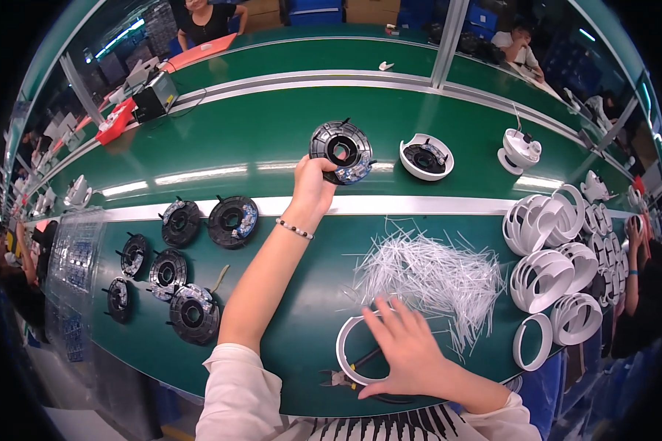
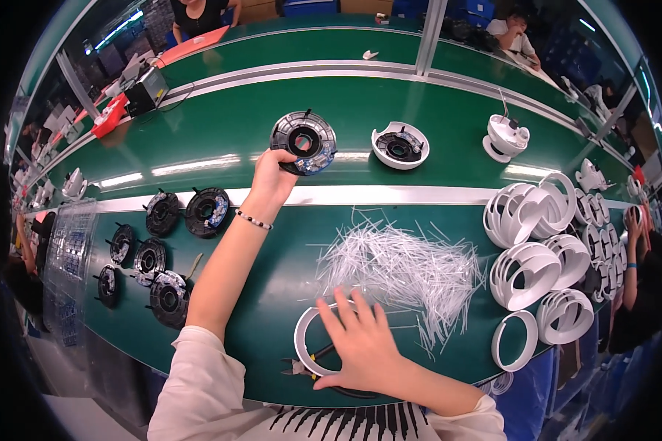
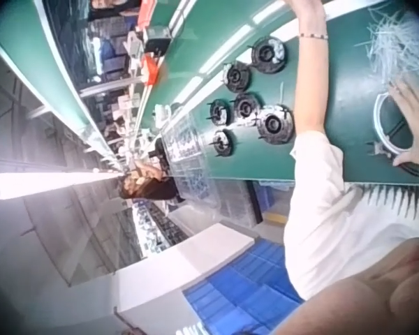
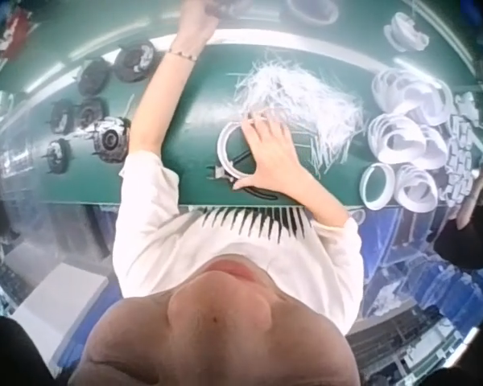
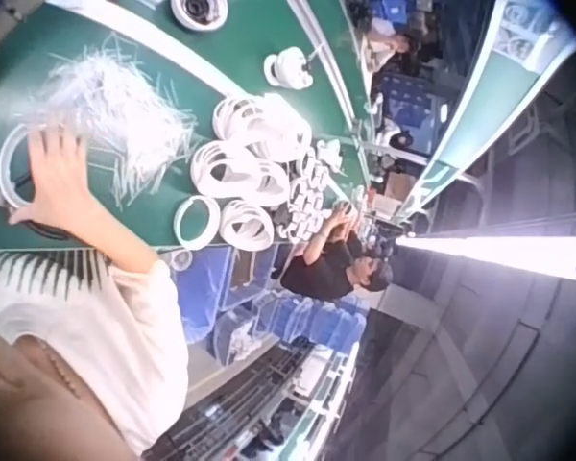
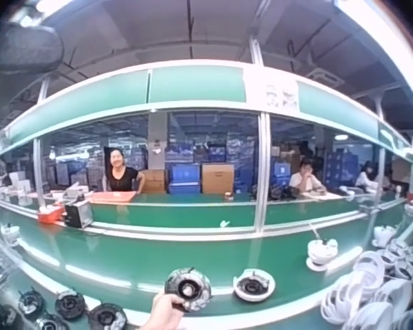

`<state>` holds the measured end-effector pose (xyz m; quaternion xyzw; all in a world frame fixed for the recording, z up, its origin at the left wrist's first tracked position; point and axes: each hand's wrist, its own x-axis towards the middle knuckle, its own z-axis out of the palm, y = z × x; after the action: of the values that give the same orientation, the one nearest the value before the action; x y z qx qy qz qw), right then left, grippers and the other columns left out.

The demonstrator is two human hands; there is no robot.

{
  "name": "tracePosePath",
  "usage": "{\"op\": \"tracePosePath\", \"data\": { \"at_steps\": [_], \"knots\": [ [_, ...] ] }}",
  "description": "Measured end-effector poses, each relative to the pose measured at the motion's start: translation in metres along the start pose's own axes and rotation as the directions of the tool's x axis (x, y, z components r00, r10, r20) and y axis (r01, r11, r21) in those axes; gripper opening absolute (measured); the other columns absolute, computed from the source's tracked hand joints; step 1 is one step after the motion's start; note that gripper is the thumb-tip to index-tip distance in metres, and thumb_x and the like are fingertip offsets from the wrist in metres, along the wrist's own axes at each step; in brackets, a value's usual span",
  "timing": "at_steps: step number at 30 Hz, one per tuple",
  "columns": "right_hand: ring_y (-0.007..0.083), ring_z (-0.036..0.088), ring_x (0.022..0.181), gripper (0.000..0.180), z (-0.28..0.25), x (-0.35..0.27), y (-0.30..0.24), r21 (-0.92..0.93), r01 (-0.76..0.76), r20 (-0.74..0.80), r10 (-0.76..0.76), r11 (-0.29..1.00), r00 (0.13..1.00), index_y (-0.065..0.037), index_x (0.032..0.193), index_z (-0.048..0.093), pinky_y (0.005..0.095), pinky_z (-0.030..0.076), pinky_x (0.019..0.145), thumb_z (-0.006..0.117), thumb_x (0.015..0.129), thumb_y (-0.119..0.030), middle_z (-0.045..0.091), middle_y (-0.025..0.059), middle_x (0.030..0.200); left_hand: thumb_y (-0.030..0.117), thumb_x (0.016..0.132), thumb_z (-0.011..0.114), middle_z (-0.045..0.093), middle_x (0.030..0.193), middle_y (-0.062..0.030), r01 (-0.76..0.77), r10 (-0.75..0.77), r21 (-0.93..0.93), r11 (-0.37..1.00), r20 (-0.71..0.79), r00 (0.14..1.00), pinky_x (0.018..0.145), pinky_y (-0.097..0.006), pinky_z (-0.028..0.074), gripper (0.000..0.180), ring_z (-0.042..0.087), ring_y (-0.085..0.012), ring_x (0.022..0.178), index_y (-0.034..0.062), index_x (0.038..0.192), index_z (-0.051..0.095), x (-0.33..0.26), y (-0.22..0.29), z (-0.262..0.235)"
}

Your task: Assembling electronic lighting components and housings on a production line.

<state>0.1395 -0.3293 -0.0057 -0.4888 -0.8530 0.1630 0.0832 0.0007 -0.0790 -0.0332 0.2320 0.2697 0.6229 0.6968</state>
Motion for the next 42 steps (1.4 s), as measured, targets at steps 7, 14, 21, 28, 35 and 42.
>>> {"op": "tracePosePath", "data": {
  "at_steps": [7, 14, 21, 28, 35, 42],
  "knots": [
    [0.0405, 0.029, 0.119, 0.108, -0.004, 0.006, 0.007, 0.178, 0.104, -0.136, -0.080, 0.978, 0.987, 0.004, 0.129, 0.023, 0.0457, 0.027, 0.096, 0.077, 0.050, -0.047, 0.027, 0.0264, 0.130, -0.012, 0.064, 0.037, 0.046, 0.108, -0.0110, -0.077, 0.084, -0.062, 0.995, 0.124, 0.989, 0.087, -0.035, 0.042, 0.049, 0.047, -0.0215, 0.102, 0.0013, 0.111, 0.037, -0.025, -0.012, 0.018],
    [0.0276, 0.040, 0.114, 0.114, -0.046, 0.076, 0.070, 0.814, 0.450, -0.581, 0.508, 0.368, 0.636, 0.002, 0.132, -0.004, 0.0348, 0.041, 0.089, 0.080, 0.056, -0.013, 0.025, 0.0203, 0.130, -0.015, 0.063, 0.036, 0.044, 0.116, -0.0106, 0.012, 0.011, -0.074, 0.997, 0.296, 0.955, 0.093, -0.033, 0.036, 0.064, 0.044, -0.0211, 0.109, 0.0039, 0.124, 0.031, -0.077, -0.036, 0.046],
    [0.0291, 0.035, 0.118, 0.123, -0.037, 0.083, 0.081, 0.799, 0.386, -0.585, 0.445, 0.462, 0.679, 0.002, 0.132, -0.005, 0.0362, 0.033, 0.096, 0.083, 0.051, -0.026, 0.023, 0.0257, 0.130, 0.033, 0.077, 0.043, 0.028, 0.136, -0.0115, 0.302, -0.210, 0.073, 0.950, 0.867, 0.452, 0.100, -0.043, 0.025, 0.066, 0.031, -0.0268, 0.123, 0.0116, 0.136, 0.020, -0.082, -0.007, 0.043],
    [0.0281, 0.034, 0.120, 0.130, -0.049, 0.075, 0.090, 0.435, 0.273, -0.700, 0.131, 0.858, 0.702, -0.002, 0.135, 0.000, 0.0359, 0.029, 0.100, 0.086, 0.041, -0.025, 0.023, 0.0222, 0.135, 0.056, 0.085, 0.026, 0.046, 0.121, -0.0158, 0.632, -0.613, 0.186, 0.752, 0.552, 0.566, 0.093, -0.048, 0.037, 0.068, 0.046, -0.0318, 0.110, 0.0022, 0.126, 0.036, -0.057, -0.003, 0.034],
    [0.0299, 0.044, 0.111, 0.111, -0.056, 0.075, 0.098, 0.843, 0.428, -0.538, 0.528, 0.325, 0.657, 0.000, 0.133, -0.001, 0.0373, 0.047, 0.083, 0.079, 0.058, -0.014, 0.026, 0.0281, 0.130, 0.013, 0.082, 0.037, 0.049, 0.114, -0.0118, 0.336, -0.305, 0.023, 0.942, 0.480, 0.822, 0.094, -0.042, 0.036, 0.037, 0.048, -0.0258, 0.106, 0.0024, 0.117, 0.041, -0.063, -0.033, 0.030],
    [0.0285, 0.038, 0.117, 0.119, -0.043, 0.080, 0.092, 0.642, 0.230, -0.640, 0.347, 0.731, 0.686, -0.002, 0.134, 0.002, 0.0359, 0.040, 0.091, 0.082, 0.050, -0.025, 0.023, 0.0263, 0.133, 0.041, 0.082, 0.044, 0.038, 0.127, -0.0163, 0.547, -0.409, 0.079, 0.833, 0.754, 0.514, 0.098, -0.049, 0.029, 0.063, 0.037, -0.0321, 0.119, 0.0052, 0.131, 0.027, -0.063, -0.024, 0.022]
  ]
}}
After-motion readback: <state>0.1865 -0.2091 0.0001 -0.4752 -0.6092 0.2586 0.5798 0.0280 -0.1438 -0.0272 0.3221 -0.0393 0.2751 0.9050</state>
